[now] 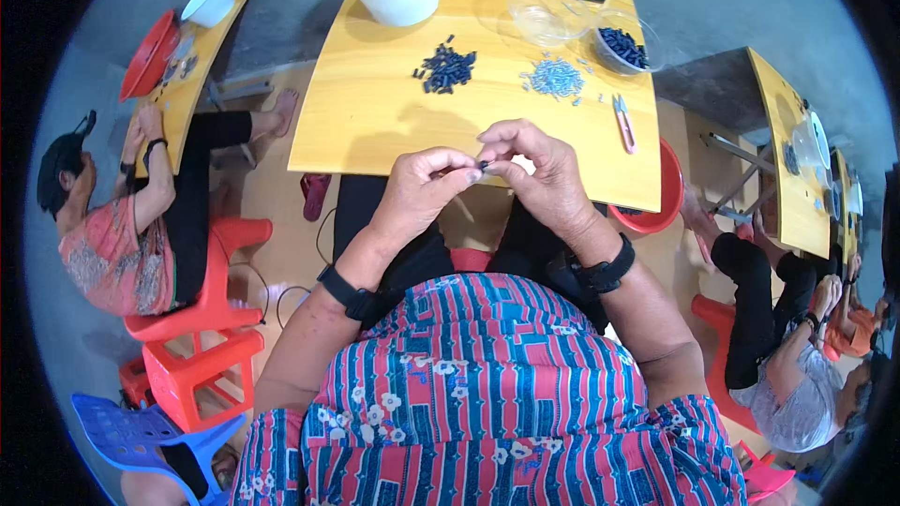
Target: Manually assembling small plastic or rubber components by inserting blue plugs into black sleeves.
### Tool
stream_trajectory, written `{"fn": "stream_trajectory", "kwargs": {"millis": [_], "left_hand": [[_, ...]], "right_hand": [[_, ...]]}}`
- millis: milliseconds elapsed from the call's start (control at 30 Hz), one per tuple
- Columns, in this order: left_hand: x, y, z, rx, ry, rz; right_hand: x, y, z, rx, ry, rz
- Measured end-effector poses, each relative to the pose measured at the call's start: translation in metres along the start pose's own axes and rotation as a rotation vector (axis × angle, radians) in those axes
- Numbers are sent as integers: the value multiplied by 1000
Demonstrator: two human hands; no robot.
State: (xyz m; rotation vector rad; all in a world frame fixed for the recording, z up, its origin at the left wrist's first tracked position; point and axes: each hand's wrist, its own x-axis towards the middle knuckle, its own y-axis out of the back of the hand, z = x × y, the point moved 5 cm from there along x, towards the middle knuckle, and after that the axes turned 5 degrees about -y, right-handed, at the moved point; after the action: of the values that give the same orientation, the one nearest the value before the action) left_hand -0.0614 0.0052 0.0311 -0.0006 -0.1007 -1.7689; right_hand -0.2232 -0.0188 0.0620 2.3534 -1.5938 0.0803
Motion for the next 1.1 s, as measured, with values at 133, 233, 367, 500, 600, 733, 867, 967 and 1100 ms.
{"fn": "stream_trajectory", "kwargs": {"millis": [133,233,367,500,600,733,867,967,1100], "left_hand": [[3,3,-9,67,22,-55],[8,1,-12,30,39,-13],[20,3,-17,225,-27,-6],[35,-2,-19,390,-154,-27],[38,0,-26,436,-147,-16],[40,-4,-29,458,-148,-16],[39,-4,-30,470,-140,-17],[39,-4,-31,466,-125,-30],[36,4,-31,441,-139,14]], "right_hand": [[2,-5,2,-82,90,-47],[6,-1,6,-136,62,-19],[8,31,41,-375,35,191],[5,83,69,-629,-82,427],[12,101,76,-608,-84,470],[20,117,86,-609,-130,501],[23,117,94,-659,-130,509],[24,113,89,-692,-96,505],[27,105,92,-743,-70,481]]}}
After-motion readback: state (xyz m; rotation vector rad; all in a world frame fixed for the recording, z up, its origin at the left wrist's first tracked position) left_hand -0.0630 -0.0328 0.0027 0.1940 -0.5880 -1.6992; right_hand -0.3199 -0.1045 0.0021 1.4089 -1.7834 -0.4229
